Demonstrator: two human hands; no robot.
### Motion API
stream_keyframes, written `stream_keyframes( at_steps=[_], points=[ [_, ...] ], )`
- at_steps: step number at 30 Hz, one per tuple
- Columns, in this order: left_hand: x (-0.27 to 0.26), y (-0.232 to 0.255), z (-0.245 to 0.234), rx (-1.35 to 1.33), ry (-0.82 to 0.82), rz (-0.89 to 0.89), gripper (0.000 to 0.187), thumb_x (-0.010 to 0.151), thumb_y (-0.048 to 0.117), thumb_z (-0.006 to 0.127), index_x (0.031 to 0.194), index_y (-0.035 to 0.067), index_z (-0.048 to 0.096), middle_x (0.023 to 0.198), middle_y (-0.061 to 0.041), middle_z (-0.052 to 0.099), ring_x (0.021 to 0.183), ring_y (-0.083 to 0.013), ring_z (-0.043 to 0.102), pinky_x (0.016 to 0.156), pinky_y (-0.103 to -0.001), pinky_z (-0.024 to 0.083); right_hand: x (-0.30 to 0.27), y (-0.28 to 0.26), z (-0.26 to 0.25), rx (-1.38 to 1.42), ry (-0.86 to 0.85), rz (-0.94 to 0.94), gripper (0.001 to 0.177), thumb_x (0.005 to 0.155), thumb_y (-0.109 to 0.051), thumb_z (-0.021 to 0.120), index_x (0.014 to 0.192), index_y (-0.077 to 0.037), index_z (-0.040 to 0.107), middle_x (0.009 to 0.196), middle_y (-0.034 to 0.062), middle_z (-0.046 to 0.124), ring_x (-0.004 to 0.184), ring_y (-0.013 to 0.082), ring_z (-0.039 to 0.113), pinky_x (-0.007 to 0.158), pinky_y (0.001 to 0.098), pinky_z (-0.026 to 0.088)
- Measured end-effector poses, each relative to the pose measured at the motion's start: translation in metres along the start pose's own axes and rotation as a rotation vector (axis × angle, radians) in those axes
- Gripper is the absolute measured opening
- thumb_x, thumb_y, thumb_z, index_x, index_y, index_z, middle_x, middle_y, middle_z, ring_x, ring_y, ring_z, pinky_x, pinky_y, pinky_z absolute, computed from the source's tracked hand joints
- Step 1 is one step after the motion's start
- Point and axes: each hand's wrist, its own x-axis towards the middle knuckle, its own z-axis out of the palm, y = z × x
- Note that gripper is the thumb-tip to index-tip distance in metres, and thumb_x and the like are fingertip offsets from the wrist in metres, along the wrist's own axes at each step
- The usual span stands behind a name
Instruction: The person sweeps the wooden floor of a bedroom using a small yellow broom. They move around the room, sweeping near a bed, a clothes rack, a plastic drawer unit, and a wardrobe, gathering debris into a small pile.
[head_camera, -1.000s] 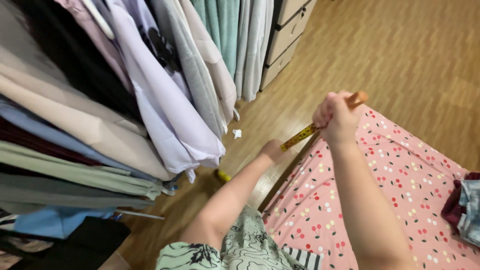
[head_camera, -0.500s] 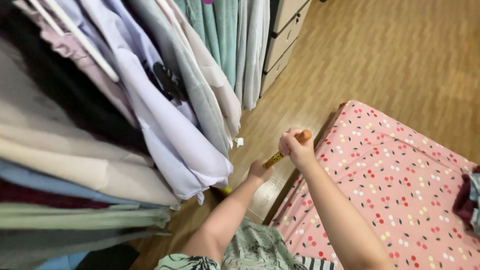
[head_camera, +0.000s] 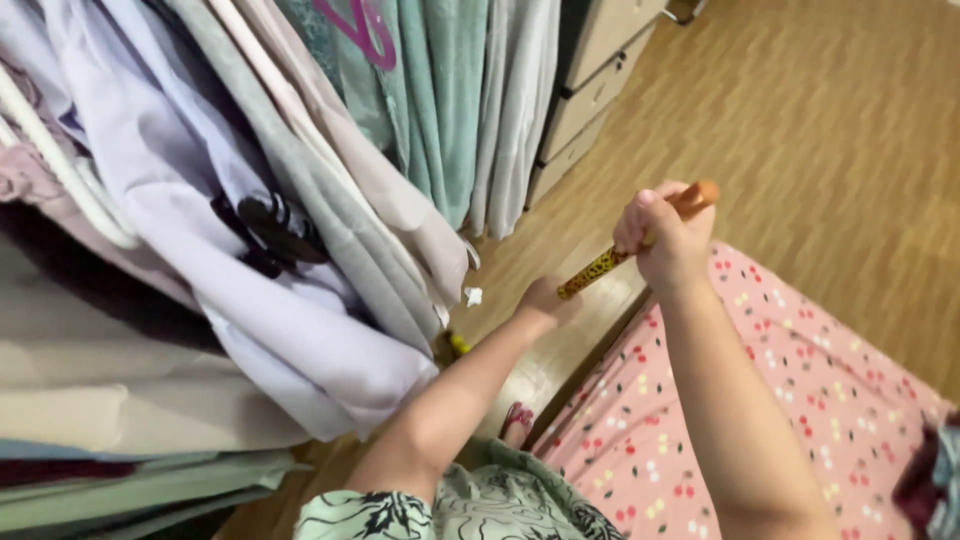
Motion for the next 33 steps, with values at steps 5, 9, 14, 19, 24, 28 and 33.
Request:
stream_keyframes(
  at_steps=[5, 9, 14, 19, 24, 28, 33],
  points=[
    [0.024, -0.041, -0.011, -0.064, 0.109, -0.245, 0.055, 0.067, 0.037, 0.07, 0.115, 0.01, 0.074, 0.11, -0.01, 0.075, 0.117, -0.0249, 0.069, 0.099, -0.038, 0.054, 0.018, 0.087, -0.015, 0.112, -0.052, 0.119, 0.035, 0.093, 0.001, 0.063, 0.062, -0.003, 0.048, 0.04, 0.0191, 0.042, 0.029, 0.0287, 0.049, 0.036, 0.0352, 0.045],
    [0.049, -0.109, -0.006, 0.002, 0.143, -0.383, 0.058, 0.07, 0.045, 0.072, 0.116, 0.009, 0.074, 0.113, -0.009, 0.075, 0.116, -0.0227, 0.07, 0.095, -0.037, 0.056, -0.004, 0.161, -0.013, 0.188, 0.002, 0.245, 0.035, 0.092, 0.008, 0.058, 0.062, -0.005, 0.046, 0.039, 0.0145, 0.038, 0.029, 0.0253, 0.046, 0.037, 0.0355, 0.045],
    [0.071, -0.146, 0.005, -0.075, 0.245, -0.37, 0.044, 0.068, 0.04, 0.075, 0.1, 0.01, 0.076, 0.091, -0.007, 0.076, 0.096, -0.0221, 0.076, 0.081, -0.036, 0.059, -0.012, 0.188, -0.038, 0.178, -0.095, 0.372, 0.032, 0.086, 0.012, 0.055, 0.059, -0.003, 0.045, 0.04, 0.0154, 0.037, 0.033, 0.0285, 0.047, 0.041, 0.0368, 0.047],
    [0.113, -0.12, 0.029, -0.098, 0.252, -0.364, 0.037, 0.073, 0.027, 0.069, 0.104, 0.007, 0.075, 0.092, -0.009, 0.075, 0.099, -0.0237, 0.075, 0.083, -0.038, 0.058, -0.001, 0.147, -0.059, 0.066, -0.224, 0.325, 0.035, 0.089, 0.011, 0.054, 0.058, -0.002, 0.048, 0.042, 0.0146, 0.044, 0.038, 0.0265, 0.049, 0.045, 0.0355, 0.047],
    [0.091, -0.01, 0.017, -1.157, 0.099, -0.331, 0.058, 0.096, 0.017, 0.052, 0.143, -0.017, 0.045, 0.148, -0.03, 0.054, 0.144, -0.0375, 0.046, 0.122, -0.042, 0.032, 0.014, 0.102, -0.079, -0.209, -0.248, 0.183, 0.028, 0.09, 0.007, 0.064, 0.063, -0.001, 0.062, 0.047, 0.01, 0.054, 0.044, 0.0179, 0.053, 0.049, 0.0302, 0.049],
    [0.11, 0.023, 0.02, -0.728, 0.121, -0.256, 0.061, 0.084, 0.025, 0.061, 0.134, -0.009, 0.054, 0.133, -0.025, 0.061, 0.133, -0.0351, 0.055, 0.111, -0.042, 0.042, 0.058, 0.074, -0.095, -0.267, 0.045, 0.151, 0.018, 0.088, 0.007, 0.07, 0.077, -0.007, 0.067, 0.05, 0.0041, 0.052, 0.042, 0.0129, 0.05, 0.042, 0.0272, 0.044],
    [0.123, 0.011, 0.004, 0.075, 0.026, -0.239, 0.071, 0.065, 0.051, 0.077, 0.12, 0.006, 0.072, 0.123, -0.015, 0.072, 0.122, -0.0293, 0.066, 0.098, -0.043, 0.055, 0.083, 0.081, -0.088, 0.063, 0.146, 0.135, 0.031, 0.086, 0.01, 0.057, 0.065, -0.009, 0.046, 0.039, 0.0113, 0.031, 0.029, 0.0234, 0.036, 0.035, 0.0335, 0.035]
  ],
)
